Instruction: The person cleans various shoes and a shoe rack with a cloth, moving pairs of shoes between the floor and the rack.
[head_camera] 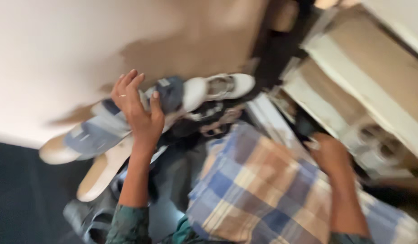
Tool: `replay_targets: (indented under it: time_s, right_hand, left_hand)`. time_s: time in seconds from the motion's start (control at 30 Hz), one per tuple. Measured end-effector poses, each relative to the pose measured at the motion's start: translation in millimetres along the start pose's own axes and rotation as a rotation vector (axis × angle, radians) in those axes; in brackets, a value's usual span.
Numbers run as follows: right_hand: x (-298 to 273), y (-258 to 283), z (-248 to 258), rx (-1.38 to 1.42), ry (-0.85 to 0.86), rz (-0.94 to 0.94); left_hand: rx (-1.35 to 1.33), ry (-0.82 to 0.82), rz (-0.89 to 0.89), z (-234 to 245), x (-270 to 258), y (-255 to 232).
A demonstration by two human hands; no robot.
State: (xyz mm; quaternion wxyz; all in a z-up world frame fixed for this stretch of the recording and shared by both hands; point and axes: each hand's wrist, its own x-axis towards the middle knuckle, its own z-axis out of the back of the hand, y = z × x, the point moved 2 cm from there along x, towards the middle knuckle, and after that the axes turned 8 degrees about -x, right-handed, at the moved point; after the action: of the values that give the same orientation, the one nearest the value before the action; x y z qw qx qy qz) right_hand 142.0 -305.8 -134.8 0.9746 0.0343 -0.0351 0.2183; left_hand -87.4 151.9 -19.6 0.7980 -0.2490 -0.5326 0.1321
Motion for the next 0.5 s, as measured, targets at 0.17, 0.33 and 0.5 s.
replay_targets:
  time_s: [0.17,0.33,0.5]
  right_hand:
    - [0.2,-7.2,-15.4,0.044,0.005,-0.033]
    - [-15.8,0.7,22.4,0.091,-0.011,-0.058]
    - [-28.3,-27.9,9.6,0.071,0.05,-0.122]
  left_hand:
    - [-0.42,0.29,-0.173,-96.0,19.1,-113.1]
    - [-0.814,0.531,-0.247,-205.1,-18.3,-215.1]
    - [-0.71,1.152,-0.416,-336.7,-91.2,-257.4]
